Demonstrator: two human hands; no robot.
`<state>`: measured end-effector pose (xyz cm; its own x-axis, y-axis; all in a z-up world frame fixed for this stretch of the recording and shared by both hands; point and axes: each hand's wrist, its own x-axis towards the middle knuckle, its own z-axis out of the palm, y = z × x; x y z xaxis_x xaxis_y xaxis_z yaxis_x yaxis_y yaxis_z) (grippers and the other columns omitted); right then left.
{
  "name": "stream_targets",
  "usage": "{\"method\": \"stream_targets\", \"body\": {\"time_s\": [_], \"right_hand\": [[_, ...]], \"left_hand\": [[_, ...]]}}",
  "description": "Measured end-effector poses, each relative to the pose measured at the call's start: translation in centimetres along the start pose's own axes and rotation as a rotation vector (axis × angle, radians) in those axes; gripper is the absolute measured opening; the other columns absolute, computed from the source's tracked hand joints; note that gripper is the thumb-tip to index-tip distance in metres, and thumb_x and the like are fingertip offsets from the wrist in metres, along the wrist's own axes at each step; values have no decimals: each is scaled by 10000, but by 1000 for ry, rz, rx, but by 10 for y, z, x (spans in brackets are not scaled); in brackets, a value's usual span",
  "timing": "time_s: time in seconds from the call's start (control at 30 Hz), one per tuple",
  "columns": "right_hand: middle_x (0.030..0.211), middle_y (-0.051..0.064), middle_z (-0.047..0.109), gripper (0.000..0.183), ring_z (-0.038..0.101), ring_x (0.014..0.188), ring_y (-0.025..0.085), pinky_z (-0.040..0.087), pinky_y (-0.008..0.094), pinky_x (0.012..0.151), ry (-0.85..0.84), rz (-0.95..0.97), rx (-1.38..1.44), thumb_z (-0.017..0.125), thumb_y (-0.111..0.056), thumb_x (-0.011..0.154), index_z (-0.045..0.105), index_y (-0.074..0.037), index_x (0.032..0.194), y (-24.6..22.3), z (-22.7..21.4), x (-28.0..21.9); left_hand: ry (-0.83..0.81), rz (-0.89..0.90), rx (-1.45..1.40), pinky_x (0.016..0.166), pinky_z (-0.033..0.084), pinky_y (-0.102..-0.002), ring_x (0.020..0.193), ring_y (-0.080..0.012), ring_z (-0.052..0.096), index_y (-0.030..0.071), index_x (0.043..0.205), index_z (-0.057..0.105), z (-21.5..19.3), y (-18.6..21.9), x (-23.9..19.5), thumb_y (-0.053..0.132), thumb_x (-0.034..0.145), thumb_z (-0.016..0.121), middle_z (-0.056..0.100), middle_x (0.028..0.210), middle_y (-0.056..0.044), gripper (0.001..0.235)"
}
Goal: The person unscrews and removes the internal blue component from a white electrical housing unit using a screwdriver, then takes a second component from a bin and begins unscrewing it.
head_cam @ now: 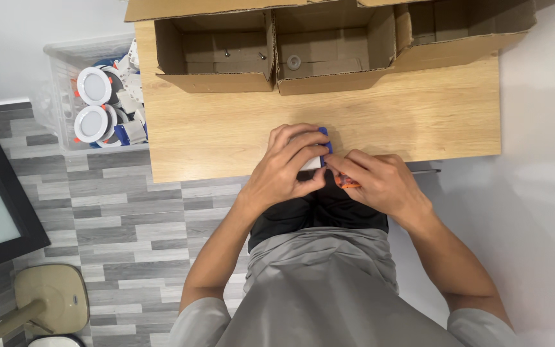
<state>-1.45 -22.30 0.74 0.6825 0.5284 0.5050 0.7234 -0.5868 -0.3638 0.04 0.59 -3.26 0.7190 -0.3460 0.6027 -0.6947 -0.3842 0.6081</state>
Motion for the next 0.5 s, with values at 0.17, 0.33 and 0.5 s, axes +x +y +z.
{"method": "stream_targets", "body": {"time_s": [0.17, 0.33, 0.5], "right_hand": [[805, -19, 599, 239, 694, 624, 215, 584, 338, 569, -37, -29, -48, 718, -75, 981, 775, -155, 1199, 10, 4, -7], [832, -12, 595, 210, 703, 635, 214, 582, 330, 575, -85, -74, -74, 705, -85, 994, 757, -157, 1185, 12, 4, -3], [868, -18, 610, 208, 717, 639, 207, 590, 334, 572, -89, -99, -81, 800, -161, 954, 737, -164, 1153, 16, 12, -3]], "left_hand": [[14, 7, -3, 1117, 481, -505, 1258, -337, 689, 78, 1143, 802, -1, 3, 2, 163, 910, 834, 775, 1258, -72, 250], [13, 9, -12, 1095, 490, -496, 1242, -342, 690, 76, 1143, 805, -1, 1, 2, 140, 886, 842, 773, 1254, -82, 267], [14, 0, -17, 1104, 488, -504, 1240, -345, 689, 72, 1113, 805, 0, 1, 1, 149, 871, 833, 775, 1241, -89, 255]]}}
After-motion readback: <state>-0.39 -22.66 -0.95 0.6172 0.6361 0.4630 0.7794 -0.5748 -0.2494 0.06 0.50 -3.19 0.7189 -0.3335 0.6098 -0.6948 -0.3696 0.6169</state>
